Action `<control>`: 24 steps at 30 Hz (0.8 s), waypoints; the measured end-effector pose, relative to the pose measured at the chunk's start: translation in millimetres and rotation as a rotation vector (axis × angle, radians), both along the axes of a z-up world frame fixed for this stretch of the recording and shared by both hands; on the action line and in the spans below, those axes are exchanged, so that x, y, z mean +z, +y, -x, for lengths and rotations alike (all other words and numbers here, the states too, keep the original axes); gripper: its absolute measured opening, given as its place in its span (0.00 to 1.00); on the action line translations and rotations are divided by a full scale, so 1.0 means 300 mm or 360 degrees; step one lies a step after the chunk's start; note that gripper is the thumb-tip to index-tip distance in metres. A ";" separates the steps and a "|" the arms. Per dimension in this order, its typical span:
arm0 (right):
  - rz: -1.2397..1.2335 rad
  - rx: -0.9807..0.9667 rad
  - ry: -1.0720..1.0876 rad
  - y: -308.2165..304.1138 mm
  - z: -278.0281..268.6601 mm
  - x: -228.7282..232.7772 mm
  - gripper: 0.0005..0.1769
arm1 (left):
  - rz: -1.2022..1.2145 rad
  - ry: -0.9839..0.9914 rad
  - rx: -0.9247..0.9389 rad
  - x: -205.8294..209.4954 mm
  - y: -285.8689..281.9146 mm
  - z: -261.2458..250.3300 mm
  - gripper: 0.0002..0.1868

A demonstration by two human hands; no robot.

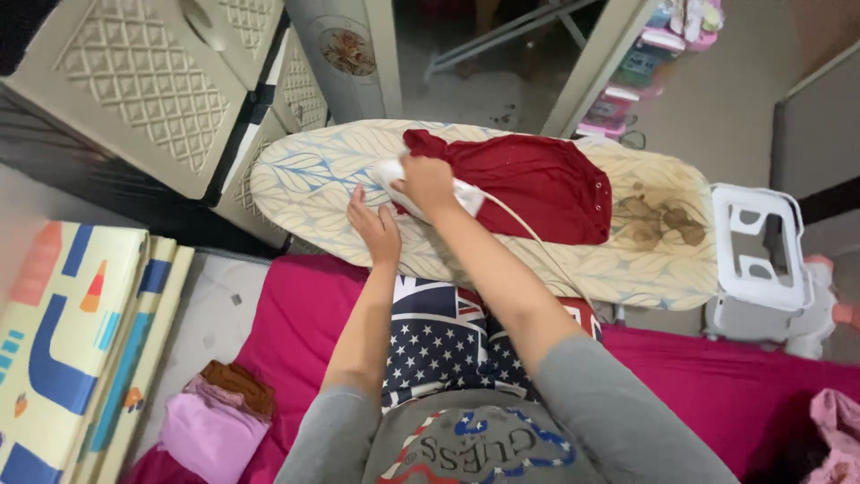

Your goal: The recorder is ironing various pieces of clothing on an ironing board.

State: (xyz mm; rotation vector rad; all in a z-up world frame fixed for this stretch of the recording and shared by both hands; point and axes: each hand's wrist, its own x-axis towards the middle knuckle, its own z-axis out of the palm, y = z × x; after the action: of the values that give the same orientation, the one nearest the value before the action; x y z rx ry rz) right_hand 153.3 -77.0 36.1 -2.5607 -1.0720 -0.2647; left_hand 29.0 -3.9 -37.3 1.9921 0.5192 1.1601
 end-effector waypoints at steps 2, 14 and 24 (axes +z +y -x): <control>-0.0016 -0.0046 0.0009 0.063 -0.022 -0.022 0.26 | -0.0044 0.0036 -0.0041 -0.002 0.005 -0.006 0.32; 0.0038 -0.0329 0.0089 -0.273 -0.026 -0.056 0.27 | -0.0580 0.0488 -0.0612 0.005 -0.029 -0.019 0.38; 0.0044 -0.0823 -0.0304 -1.166 0.012 -0.001 0.36 | -0.0880 0.1045 -0.0560 0.034 -0.040 -0.056 0.32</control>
State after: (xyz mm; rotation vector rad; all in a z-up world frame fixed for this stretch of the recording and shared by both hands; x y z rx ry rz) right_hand 149.7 -426.7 35.8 -2.8427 -0.4478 -0.6358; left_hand 45.8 -15.9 -27.2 2.8163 0.1395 0.4293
